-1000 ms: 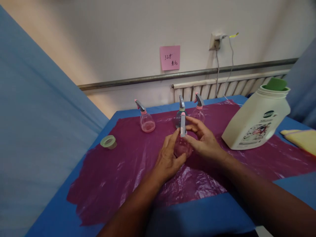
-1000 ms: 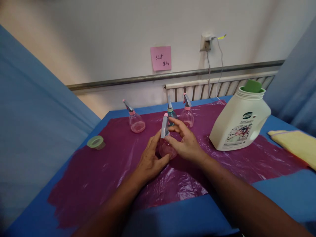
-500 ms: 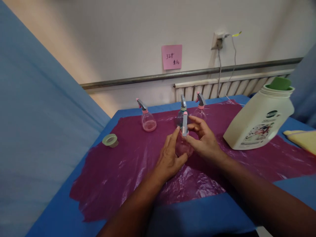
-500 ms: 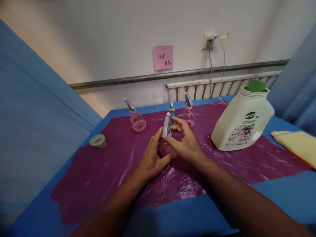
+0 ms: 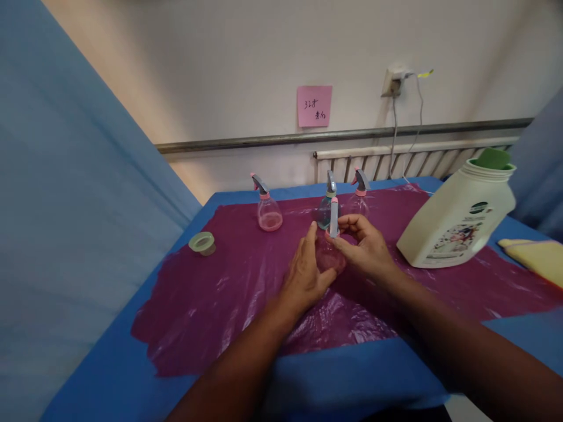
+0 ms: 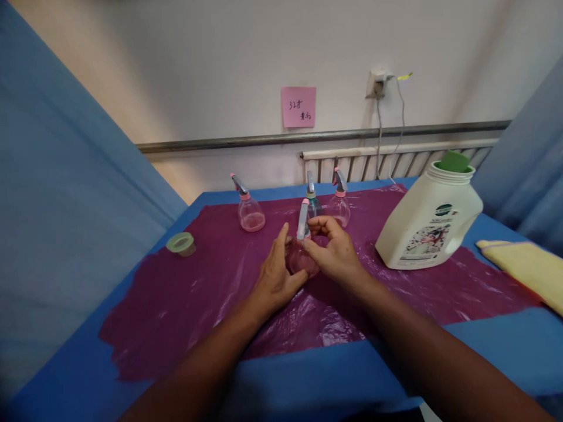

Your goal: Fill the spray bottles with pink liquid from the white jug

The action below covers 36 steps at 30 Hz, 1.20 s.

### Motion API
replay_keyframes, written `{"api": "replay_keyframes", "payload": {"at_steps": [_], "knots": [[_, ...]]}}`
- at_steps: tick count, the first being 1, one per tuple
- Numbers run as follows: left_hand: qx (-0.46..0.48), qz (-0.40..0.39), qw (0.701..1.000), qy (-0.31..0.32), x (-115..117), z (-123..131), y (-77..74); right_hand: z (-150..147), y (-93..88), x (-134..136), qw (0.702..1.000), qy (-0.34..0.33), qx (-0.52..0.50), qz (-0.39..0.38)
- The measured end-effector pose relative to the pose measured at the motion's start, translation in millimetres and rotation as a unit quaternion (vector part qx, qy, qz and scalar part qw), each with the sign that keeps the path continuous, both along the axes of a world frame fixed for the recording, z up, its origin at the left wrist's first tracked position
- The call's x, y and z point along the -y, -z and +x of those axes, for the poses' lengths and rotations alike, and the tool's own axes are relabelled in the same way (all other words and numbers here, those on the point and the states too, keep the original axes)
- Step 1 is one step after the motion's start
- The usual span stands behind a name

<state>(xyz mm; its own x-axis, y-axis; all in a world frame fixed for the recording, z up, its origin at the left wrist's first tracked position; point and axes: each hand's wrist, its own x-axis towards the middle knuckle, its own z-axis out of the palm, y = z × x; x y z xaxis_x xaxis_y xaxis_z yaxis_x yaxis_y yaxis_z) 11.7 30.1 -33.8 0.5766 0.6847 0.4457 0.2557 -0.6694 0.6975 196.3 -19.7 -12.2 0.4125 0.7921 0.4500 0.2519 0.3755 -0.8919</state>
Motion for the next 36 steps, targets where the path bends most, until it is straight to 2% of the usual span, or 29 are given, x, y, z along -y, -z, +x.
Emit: {"api": "replay_keyframes", "payload": {"at_steps": [7,9,11,15,17,20,24,29,33,36], "knots": [[-0.014,-0.004,1.000,-0.027,6.9,0.2,-7.9,1.1,-18.9,10.2,0.993,0.038,0.098,-0.048],[0.037,0.003,0.999,-0.022,7.5,-1.4,-12.3,1.3,-24.2,7.7,0.992,0.034,0.108,-0.049],[0.127,0.003,0.991,-0.031,5.1,-3.0,-17.3,0.9,-31.1,-0.1,0.993,0.023,0.104,-0.046],[0.297,-0.079,0.943,-0.129,-9.3,-4.5,-26.3,-2.9,-49.4,-35.3,0.994,0.006,0.101,-0.032],[0.341,-0.131,0.915,-0.174,-18.9,-5.2,-29.2,-6.1,-58.3,-61.8,0.993,0.006,0.119,-0.021],[0.385,-0.188,0.879,-0.207,-32.1,-8.2,-31.9,-12.1,-65.5,-106.1,0.987,0.038,0.154,-0.026],[0.425,-0.256,0.838,-0.229,-44.1,-14.7,-34.5,-21.0,-57.0,-155.3,0.981,0.074,0.170,-0.050],[0.449,-0.306,0.806,-0.234,-51.6,-21.2,-36.2,-25.8,-33.6,-186.6,0.974,0.101,0.183,-0.089],[0.448,-0.310,0.805,-0.235,-53.1,-22.7,-35.7,-27.2,-24.6,-190.6,0.970,0.114,0.193,-0.095],[0.444,-0.312,0.807,-0.232,-52.6,-22.1,-35.5,-30.8,-22.3,-170.5,0.971,0.117,0.196,-0.074]]}}
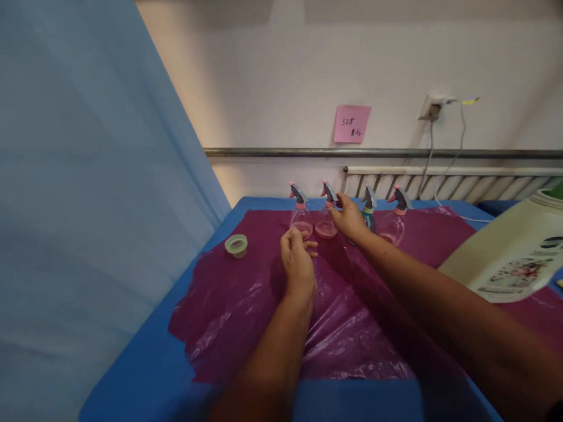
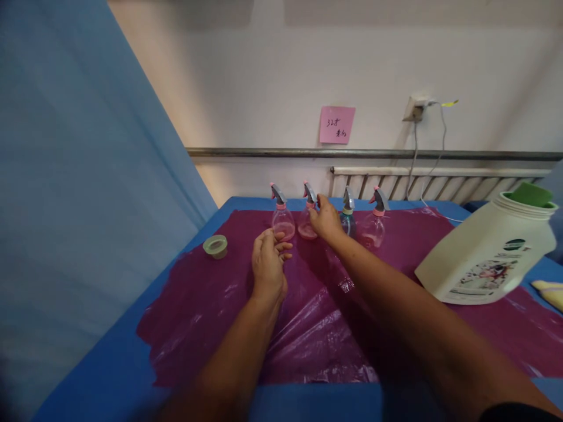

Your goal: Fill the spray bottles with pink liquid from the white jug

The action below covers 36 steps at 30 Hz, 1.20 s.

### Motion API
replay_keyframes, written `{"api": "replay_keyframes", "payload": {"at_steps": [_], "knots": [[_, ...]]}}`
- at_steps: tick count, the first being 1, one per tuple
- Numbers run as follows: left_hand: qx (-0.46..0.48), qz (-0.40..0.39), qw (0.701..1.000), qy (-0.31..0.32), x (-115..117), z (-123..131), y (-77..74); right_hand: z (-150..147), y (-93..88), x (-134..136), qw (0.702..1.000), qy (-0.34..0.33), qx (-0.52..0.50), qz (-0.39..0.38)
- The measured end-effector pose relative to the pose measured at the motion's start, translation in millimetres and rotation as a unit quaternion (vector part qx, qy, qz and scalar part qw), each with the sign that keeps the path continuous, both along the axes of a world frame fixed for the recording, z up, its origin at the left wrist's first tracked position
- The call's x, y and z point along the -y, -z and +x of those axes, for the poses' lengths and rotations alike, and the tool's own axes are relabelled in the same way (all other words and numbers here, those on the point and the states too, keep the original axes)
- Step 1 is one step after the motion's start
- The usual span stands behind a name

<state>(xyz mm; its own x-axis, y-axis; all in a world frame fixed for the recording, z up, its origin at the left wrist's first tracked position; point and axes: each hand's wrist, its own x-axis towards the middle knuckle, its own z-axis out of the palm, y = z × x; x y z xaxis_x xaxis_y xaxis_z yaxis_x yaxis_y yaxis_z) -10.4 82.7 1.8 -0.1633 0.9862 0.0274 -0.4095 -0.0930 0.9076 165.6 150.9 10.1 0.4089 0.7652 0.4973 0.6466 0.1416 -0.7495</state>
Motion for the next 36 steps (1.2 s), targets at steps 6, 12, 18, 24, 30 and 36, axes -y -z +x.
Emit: {"api": "replay_keyframes", "payload": {"at_steps": [6,12,18,24,30,36], "knots": [[-0.011,0.026,1.000,0.006,3.2,3.6,-0.6,19.3,-14.4,80.4,0.993,-0.008,0.045,0.107],[-0.038,0.055,0.996,0.062,13.2,10.5,-4.4,73.1,-33.1,74.1,0.992,0.095,0.012,0.077],[-0.083,0.090,0.986,0.110,24.7,15.7,-5.6,75.4,-10.3,50.9,0.995,0.094,-0.020,-0.027],[-0.175,0.105,0.970,0.130,27.8,21.8,6.3,75.8,-13.1,68.2,0.998,0.057,-0.032,0.010],[-0.375,0.253,0.874,0.181,48.3,20.0,17.0,51.2,-26.2,140.4,0.997,-0.017,-0.064,0.037],[-0.404,0.249,0.842,0.259,69.3,24.4,10.7,18.6,-14.1,194.9,0.992,-0.058,-0.103,0.040]]}}
